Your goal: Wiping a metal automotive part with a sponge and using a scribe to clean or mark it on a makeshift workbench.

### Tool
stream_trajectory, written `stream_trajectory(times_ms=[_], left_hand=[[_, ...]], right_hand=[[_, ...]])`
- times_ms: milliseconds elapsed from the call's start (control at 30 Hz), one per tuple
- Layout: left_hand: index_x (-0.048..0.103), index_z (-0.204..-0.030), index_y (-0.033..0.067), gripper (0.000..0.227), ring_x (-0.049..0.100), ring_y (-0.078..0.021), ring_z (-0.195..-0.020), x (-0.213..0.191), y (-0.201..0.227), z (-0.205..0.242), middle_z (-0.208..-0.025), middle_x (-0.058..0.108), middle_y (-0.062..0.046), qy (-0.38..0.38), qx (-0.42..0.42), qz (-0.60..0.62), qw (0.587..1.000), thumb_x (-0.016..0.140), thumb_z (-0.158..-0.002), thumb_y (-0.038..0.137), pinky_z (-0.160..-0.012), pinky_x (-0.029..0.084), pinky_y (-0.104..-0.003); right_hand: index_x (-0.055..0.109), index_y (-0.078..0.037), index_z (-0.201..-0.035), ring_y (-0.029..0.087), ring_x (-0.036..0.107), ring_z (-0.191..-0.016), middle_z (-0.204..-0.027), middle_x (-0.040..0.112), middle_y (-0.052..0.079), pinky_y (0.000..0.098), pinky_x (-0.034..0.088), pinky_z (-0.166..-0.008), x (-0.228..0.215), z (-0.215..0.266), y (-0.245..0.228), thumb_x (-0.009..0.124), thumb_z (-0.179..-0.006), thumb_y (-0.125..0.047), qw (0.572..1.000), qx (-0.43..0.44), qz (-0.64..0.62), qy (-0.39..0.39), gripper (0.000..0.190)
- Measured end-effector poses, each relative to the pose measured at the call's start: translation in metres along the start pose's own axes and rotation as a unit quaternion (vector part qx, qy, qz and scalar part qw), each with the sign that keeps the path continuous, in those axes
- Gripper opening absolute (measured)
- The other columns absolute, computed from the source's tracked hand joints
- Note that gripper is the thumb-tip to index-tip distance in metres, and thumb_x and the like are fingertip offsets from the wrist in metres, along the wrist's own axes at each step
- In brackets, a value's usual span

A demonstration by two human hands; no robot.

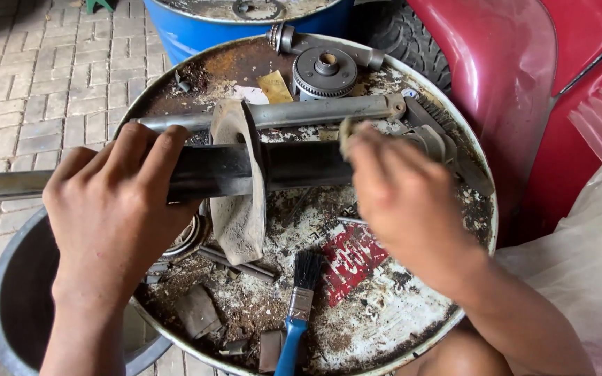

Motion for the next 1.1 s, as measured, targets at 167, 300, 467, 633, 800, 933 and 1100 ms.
stream_trajectory(times_ms=[167, 300, 467, 633, 800, 933, 1100], left_hand=[[0.076, -0.12, 0.0288, 0.025, 0.06, -0.0083, -0.071, -0.002, 0.002, 0.0, -0.1, 0.071, 0.011, 0.0, 0.001, 0.006, 1.0, 0.077, -0.105, 0.049, -0.065, 0.045, -0.024], [0.074, -0.116, 0.0267, 0.023, 0.056, -0.0105, -0.067, 0.001, 0.001, -0.001, -0.096, 0.067, 0.01, -0.001, -0.008, 0.001, 1.0, 0.077, -0.109, 0.048, -0.064, 0.044, -0.024], [0.074, -0.119, 0.0281, 0.02, 0.062, -0.0106, -0.072, 0.001, 0.002, 0.001, -0.101, 0.071, 0.011, -0.014, 0.0, 0.005, 1.0, 0.075, -0.102, 0.039, -0.067, 0.046, -0.025], [0.074, -0.117, 0.0284, 0.024, 0.06, -0.0072, -0.072, 0.004, 0.001, 0.002, -0.1, 0.07, 0.012, -0.02, 0.001, -0.008, 1.0, 0.08, -0.104, 0.048, -0.066, 0.046, -0.023], [0.076, -0.12, 0.0275, 0.026, 0.063, -0.0095, -0.074, 0.0, 0.002, 0.0, -0.102, 0.072, 0.011, -0.016, -0.003, 0.009, 1.0, 0.075, -0.095, 0.033, -0.068, 0.047, -0.025], [0.075, -0.119, 0.0277, 0.019, 0.062, -0.0086, -0.072, 0.004, 0.002, 0.0, -0.102, 0.073, 0.011, -0.022, -0.003, 0.005, 1.0, 0.076, -0.102, 0.034, -0.066, 0.047, -0.024], [0.075, -0.124, 0.0292, 0.028, 0.062, -0.0027, -0.072, 0.013, -0.001, 0.008, -0.107, 0.076, 0.013, -0.045, -0.004, -0.019, 0.999, 0.077, -0.115, 0.056, -0.066, 0.049, -0.021]], right_hand=[[0.071, 0.008, -0.115, 0.038, 0.078, -0.1, -0.111, 0.076, 0.028, 0.0353, 0.068, -0.084, 0.007, 0.019, -0.025, 0.071, -0.09, 0.014, 0.997, -0.051, 0.054, 0.032, 0.025], [0.072, 0.007, -0.11, 0.034, 0.079, -0.097, -0.112, 0.075, 0.027, 0.0287, 0.072, -0.082, -0.009, 0.013, -0.066, 0.082, -0.089, 0.014, 0.983, -0.112, 0.047, 0.136, 0.024], [0.071, 0.006, -0.109, 0.036, 0.077, -0.092, -0.104, 0.076, 0.025, 0.0375, 0.069, -0.077, -0.008, 0.025, -0.083, 0.065, -0.097, 0.005, 0.967, -0.209, -0.14, 0.041, 0.014], [0.073, 0.007, -0.106, 0.033, 0.084, -0.091, -0.102, 0.077, 0.027, 0.0326, 0.076, -0.076, -0.042, 0.016, -0.038, 0.096, -0.09, 0.005, 0.971, -0.172, -0.065, 0.154, 0.028], [0.072, 0.008, -0.111, 0.035, 0.077, -0.101, -0.111, 0.076, 0.026, 0.0374, 0.066, -0.092, -0.004, 0.014, -0.01, 0.071, -0.095, 0.006, 0.997, -0.05, 0.045, 0.042, 0.016], [0.073, 0.008, -0.112, 0.041, 0.078, -0.1, -0.112, 0.076, 0.029, 0.0414, 0.068, -0.089, 0.007, 0.01, -0.028, 0.072, -0.091, 0.014, 0.995, -0.057, 0.04, 0.065, 0.022], [0.072, 0.007, -0.104, 0.041, 0.079, -0.097, -0.107, 0.075, 0.029, 0.0396, 0.073, -0.087, -0.015, 0.008, -0.074, 0.081, -0.093, 0.011, 0.97, -0.161, -0.079, 0.165, 0.014]])
Point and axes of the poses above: each hand's wrist, its own z-axis away from the middle knuckle, its own x-axis out of the palm, y = z × x, the point moved 9 cm from there along -z, towards the middle knuckle
